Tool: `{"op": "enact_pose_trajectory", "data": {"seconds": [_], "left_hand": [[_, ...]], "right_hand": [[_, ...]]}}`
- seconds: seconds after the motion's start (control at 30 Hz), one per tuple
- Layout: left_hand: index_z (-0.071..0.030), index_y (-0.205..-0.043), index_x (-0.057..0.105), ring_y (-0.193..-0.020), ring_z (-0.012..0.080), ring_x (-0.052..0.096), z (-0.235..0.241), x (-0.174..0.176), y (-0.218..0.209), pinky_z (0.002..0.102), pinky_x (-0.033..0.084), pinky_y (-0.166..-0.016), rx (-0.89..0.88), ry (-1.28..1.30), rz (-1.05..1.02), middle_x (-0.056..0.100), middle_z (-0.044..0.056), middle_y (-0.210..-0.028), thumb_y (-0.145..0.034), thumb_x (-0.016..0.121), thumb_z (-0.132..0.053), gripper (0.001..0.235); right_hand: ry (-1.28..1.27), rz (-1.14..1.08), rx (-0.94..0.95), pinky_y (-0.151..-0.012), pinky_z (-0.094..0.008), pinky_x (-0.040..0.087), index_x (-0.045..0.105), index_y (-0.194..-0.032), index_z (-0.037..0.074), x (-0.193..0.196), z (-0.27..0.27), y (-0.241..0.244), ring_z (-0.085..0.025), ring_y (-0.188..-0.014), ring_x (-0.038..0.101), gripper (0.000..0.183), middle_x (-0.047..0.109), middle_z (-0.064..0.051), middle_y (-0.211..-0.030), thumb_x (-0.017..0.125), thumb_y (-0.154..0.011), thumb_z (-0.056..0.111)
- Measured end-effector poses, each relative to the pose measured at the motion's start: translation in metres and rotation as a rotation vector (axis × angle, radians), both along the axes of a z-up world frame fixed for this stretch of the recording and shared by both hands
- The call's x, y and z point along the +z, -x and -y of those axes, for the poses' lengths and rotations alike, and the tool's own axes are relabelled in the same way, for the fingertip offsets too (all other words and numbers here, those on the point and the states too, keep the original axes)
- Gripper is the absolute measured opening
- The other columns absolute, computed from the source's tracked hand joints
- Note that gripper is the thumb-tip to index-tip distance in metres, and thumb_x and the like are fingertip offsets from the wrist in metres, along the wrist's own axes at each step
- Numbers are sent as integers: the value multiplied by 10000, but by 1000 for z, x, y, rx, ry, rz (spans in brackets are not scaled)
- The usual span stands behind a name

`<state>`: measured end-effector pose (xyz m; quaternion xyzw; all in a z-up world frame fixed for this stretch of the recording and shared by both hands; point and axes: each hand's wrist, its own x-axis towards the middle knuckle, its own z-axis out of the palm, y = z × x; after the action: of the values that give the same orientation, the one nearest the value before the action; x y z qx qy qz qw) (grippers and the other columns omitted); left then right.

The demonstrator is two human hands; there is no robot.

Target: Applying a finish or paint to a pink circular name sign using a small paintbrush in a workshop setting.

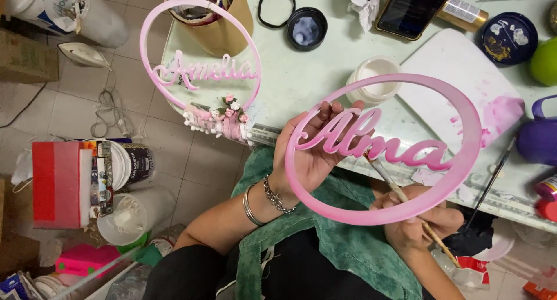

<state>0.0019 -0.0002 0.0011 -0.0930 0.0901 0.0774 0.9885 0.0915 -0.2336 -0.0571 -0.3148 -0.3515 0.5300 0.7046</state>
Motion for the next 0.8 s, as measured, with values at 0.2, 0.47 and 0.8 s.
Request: {"op": "enact_pose_trajectory", "data": {"seconds": [0.2, 0.47, 0.8], "left_hand": [[3, -1052, 567, -1241, 322, 430, 0, 5, 2, 360, 584, -755, -13, -101, -11, 594, 113, -1080, -954, 474, -189, 235], [11, -1061, 576, -1250, 344, 423, 2, -6, 0, 486, 539, -797, 35, -89, 14, 589, 100, -1071, -973, 454, -188, 249], [6, -1025, 573, -1194, 338, 472, 0, 4, -1, 523, 462, -934, 25, -103, -28, 606, 111, -1048, -940, 490, -174, 216]], "right_hand": [[70, 237, -69, -725, -423, 522, 565, -946, -98, -1, -3, 12, -350, -795, 658, 467, 653, -256, -913, 507, -844, 355], [-163, -239, -309, -224, -239, 206, 430, -1119, -242, 14, -21, 51, -120, -300, 321, 295, 465, -283, -738, 430, -911, -34], [-158, 140, -211, -215, -247, 269, 358, -1203, -219, 11, -2, 41, -142, -263, 370, 347, 386, -55, -427, 309, -947, 10]]}}
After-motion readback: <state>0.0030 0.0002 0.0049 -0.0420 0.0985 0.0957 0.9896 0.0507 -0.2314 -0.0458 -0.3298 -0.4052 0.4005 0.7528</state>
